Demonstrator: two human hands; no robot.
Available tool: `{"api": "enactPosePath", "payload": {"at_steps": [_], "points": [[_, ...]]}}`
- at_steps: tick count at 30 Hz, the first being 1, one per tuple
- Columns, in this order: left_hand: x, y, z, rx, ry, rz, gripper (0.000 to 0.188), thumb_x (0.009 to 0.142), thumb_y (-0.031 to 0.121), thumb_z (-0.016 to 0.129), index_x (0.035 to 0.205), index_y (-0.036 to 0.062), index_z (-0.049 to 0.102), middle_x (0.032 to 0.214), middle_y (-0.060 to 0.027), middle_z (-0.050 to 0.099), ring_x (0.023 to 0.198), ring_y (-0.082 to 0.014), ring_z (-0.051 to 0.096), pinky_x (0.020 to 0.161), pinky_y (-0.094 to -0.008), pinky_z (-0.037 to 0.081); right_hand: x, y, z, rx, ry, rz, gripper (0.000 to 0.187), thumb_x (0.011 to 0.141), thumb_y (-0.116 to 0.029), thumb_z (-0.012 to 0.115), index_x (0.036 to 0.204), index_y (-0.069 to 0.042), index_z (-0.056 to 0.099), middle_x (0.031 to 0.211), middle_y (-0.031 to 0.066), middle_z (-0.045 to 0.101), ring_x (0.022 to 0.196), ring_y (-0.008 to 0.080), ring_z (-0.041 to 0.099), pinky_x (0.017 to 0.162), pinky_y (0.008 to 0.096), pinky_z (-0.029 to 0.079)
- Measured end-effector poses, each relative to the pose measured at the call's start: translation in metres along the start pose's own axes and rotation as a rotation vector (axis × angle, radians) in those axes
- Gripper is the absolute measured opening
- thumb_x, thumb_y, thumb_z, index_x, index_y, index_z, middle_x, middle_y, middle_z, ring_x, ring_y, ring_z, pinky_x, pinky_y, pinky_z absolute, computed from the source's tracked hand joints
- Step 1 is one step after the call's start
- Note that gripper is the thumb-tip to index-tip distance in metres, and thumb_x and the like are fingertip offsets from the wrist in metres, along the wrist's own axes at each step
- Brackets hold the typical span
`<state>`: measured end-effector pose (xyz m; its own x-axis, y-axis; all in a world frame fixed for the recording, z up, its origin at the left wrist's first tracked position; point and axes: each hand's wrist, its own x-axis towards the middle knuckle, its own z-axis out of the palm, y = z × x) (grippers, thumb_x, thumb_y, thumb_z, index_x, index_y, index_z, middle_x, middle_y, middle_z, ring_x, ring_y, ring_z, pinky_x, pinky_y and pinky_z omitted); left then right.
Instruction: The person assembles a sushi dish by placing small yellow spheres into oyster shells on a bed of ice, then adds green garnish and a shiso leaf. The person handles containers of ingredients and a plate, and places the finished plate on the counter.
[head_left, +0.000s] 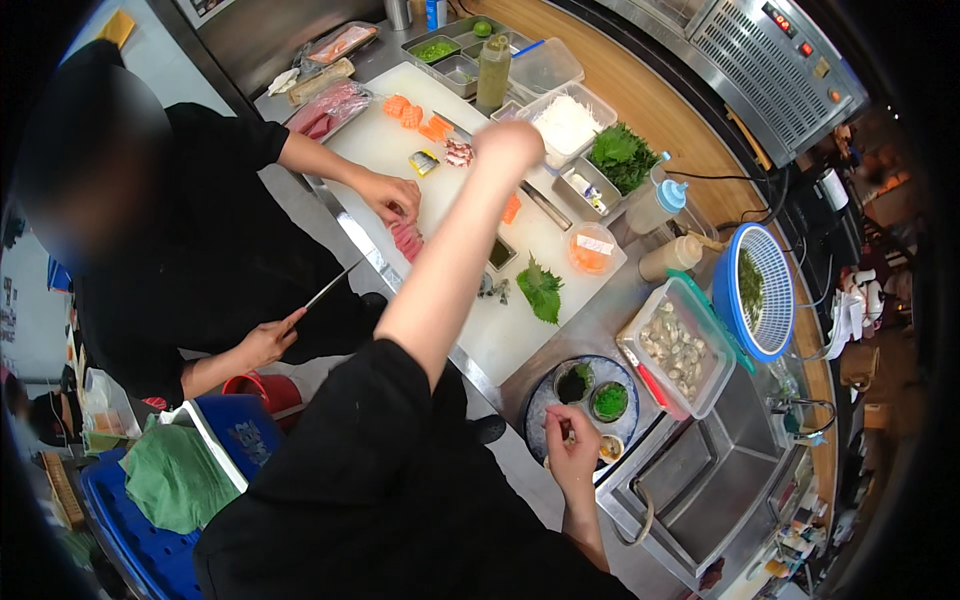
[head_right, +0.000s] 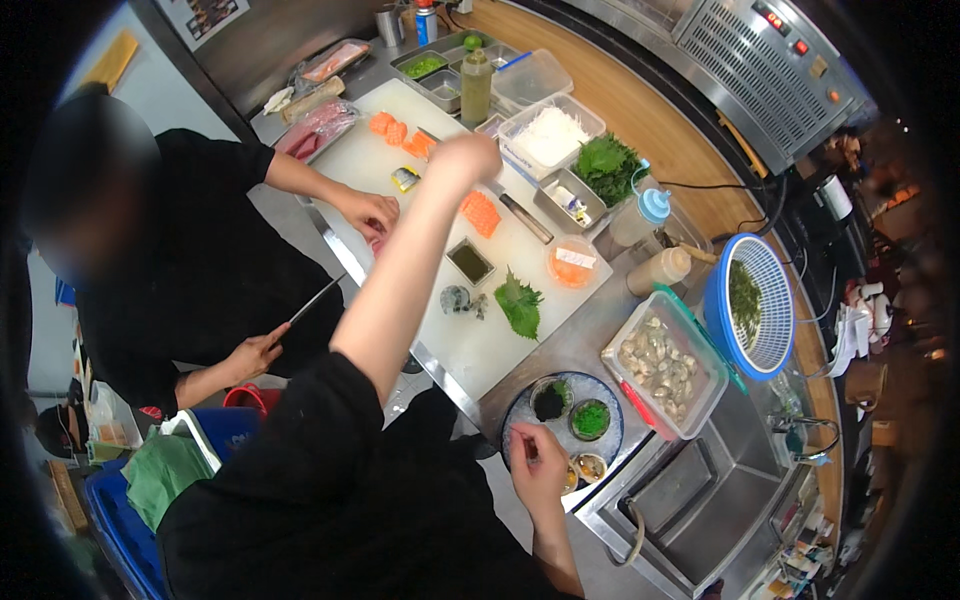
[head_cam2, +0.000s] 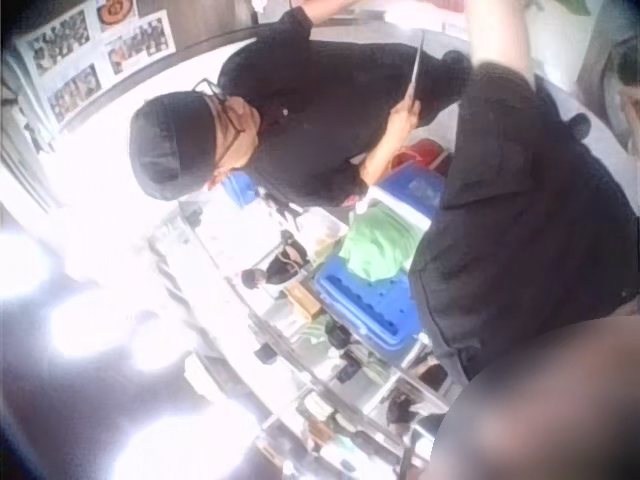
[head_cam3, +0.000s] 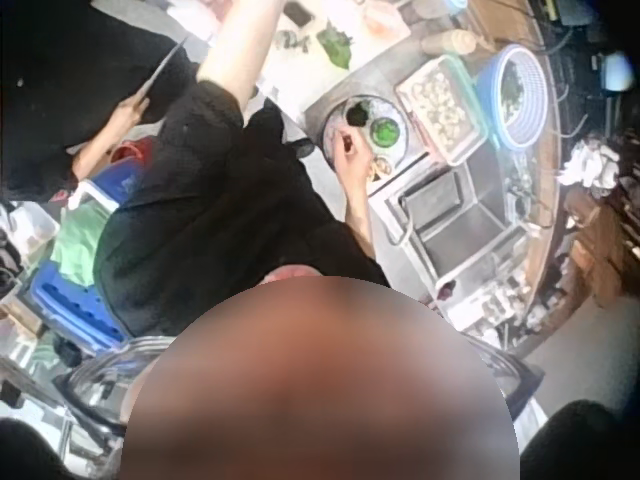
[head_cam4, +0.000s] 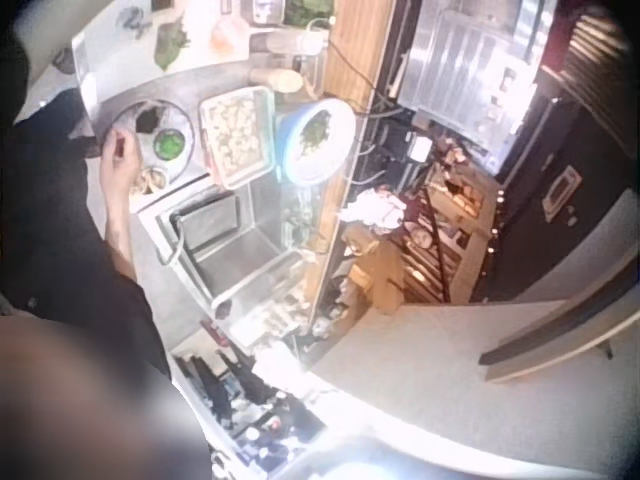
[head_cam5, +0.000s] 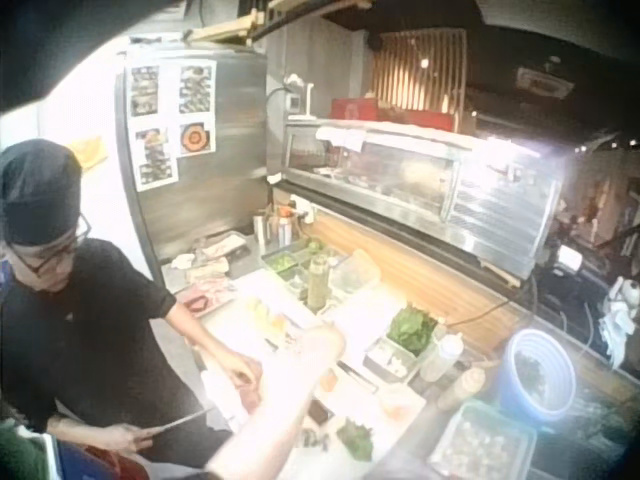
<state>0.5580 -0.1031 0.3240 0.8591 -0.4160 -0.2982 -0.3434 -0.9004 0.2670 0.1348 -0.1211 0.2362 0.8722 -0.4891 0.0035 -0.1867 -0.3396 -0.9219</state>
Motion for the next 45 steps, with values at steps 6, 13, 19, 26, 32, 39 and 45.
{"api": "enactPosePath", "payload": {"at_steps": [6,13,19,26,32,39,45], "points": [[0.193,-0.089,-0.027,0.159,0.168,-0.309,0.041,0.090,0.027,0.061,0.127,0.0126,0.068,0.136,-0.0066,0.064,0.121,-0.0243,0.062,0.081,-0.0402,0.051,-0.001,0.020,0.000,0.010,0.031,0.237,0.006,0.095,-0.003,0.064,0.098,0.001,0.067,0.079,0.0023,0.066,0.071,0.0069,0.060,0.064,0.0209,0.045],[0.378,-0.204,0.001,0.313,0.286,-0.315,0.045,0.097,0.028,0.050,0.136,0.0095,0.061,0.145,-0.0105,0.055,0.141,-0.0338,0.040,0.107,-0.0496,0.039,0.024,0.019,0.017,-0.037,0.285,0.473,0.006,0.091,-0.002,0.069,0.097,-0.001,0.070,0.073,0.0028,0.063,0.063,0.0075,0.057,0.058,0.0221,0.045],[0.462,-0.287,0.011,0.419,0.245,-0.398,0.041,0.092,0.030,0.056,0.131,0.0186,0.066,0.142,-0.0139,0.057,0.137,-0.0340,0.047,0.110,-0.0459,0.039,0.053,0.000,0.012,-0.107,0.232,0.461,0.012,0.087,0.005,0.069,0.099,0.001,0.068,0.082,0.0096,0.067,0.065,0.0134,0.061,0.060,0.0258,0.048],[0.497,-0.290,0.020,0.436,0.336,-0.229,0.044,0.090,0.042,0.064,0.123,0.0132,0.069,0.128,-0.0158,0.066,0.122,-0.0352,0.062,0.097,-0.0476,0.051,0.086,-0.016,0.020,-0.132,0.204,0.476,0.015,0.085,0.005,0.069,0.100,0.000,0.068,0.084,0.0105,0.066,0.068,0.0202,0.064,0.058,0.0290,0.049],[0.538,-0.344,-0.019,0.276,0.481,-0.047,0.049,0.088,0.055,0.064,0.110,0.0109,0.072,0.112,-0.0147,0.072,0.110,-0.0375,0.066,0.093,-0.0475,0.050,0.079,-0.002,0.018,-0.072,0.237,0.377,0.015,0.085,0.005,0.070,0.099,0.000,0.067,0.085,0.0128,0.066,0.070,0.0255,0.065,0.060,0.0334,0.051],[0.460,-0.300,-0.065,0.174,0.727,-0.218,0.053,0.089,0.054,0.062,0.119,0.0105,0.069,0.119,-0.0161,0.070,0.114,-0.0377,0.064,0.096,-0.0490,0.049,0.055,-0.001,0.001,-0.270,0.301,0.286,0.024,0.083,0.002,0.069,0.106,-0.002,0.065,0.090,0.0142,0.066,0.074,0.0335,0.066,0.065,0.0397,0.053],[0.328,-0.241,-0.106,0.153,0.838,-0.214,0.053,0.090,0.051,0.060,0.125,0.0119,0.068,0.126,-0.0164,0.067,0.121,-0.0371,0.062,0.100,-0.0501,0.048,0.081,0.045,-0.068,-0.845,0.577,0.139,0.043,0.077,-0.004,0.077,0.117,-0.005,0.063,0.121,0.0187,0.057,0.106,0.0380,0.061,0.083,0.0442,0.053]]}}
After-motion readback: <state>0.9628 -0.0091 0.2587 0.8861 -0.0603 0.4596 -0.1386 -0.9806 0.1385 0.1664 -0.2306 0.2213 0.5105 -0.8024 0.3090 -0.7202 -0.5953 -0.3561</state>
